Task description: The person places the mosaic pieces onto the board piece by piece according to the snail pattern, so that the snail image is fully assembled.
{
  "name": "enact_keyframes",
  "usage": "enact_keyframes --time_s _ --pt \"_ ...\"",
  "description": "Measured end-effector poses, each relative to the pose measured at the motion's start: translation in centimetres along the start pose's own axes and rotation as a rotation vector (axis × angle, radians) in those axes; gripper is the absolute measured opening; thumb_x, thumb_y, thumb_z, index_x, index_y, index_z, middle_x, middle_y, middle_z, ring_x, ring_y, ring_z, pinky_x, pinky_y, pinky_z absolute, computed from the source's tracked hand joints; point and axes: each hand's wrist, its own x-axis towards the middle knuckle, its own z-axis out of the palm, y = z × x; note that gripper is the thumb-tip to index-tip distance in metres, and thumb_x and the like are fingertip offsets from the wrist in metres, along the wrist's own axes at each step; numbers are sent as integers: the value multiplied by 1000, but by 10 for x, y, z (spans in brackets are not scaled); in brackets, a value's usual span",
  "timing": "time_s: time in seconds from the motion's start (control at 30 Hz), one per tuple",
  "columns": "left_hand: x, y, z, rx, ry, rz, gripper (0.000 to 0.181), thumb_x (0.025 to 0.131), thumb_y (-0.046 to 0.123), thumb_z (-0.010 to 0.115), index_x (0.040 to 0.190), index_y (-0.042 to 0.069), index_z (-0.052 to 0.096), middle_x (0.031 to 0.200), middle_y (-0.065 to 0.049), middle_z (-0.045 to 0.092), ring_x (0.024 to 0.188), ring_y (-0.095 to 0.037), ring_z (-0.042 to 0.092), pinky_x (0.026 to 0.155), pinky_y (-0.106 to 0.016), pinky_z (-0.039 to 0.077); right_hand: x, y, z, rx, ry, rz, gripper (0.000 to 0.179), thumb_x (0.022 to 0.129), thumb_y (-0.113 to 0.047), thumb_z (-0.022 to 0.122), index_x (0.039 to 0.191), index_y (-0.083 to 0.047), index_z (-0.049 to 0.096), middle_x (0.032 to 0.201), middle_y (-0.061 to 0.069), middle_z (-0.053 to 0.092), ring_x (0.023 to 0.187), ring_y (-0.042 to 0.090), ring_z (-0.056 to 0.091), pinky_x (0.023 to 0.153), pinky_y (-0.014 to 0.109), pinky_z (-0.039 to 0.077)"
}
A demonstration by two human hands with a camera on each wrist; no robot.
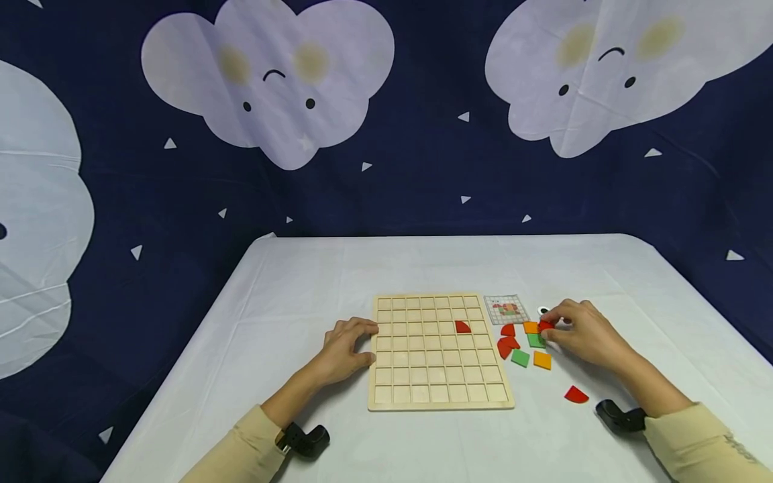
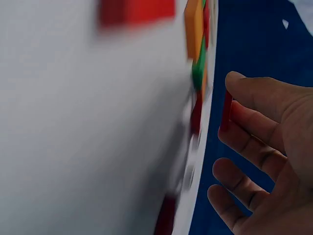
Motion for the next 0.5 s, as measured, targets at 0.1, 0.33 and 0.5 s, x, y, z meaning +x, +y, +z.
enact_keyframes --time_s 0.1,0.33,0.5 --pt "0 0 0 -3 -1 -3 43 79 12 70 121 7 61 131 0 54 121 -26 41 99 -47 24 4 -15 3 10 -7 -30 29 80 -23 72 105 -8 70 102 7 65 93 24 46 72 31 36" --pt "0 0 1 -7 2 -6 43 79 12 70 121 7 61 131 0 54 122 -27 40 100 -48 23 14 -51 18 55 -13 -130 24 80 -23 73 101 -14 71 102 1 65 89 18 45 71 29 38" --pt "1 0 1 -6 8 -3 43 79 12 70 120 7 61 130 -1 55 121 -27 41 99 -49 24 19 -75 34 88 -27 -177 25 77 -27 76 99 -16 71 99 -4 63 90 17 46 76 34 40"
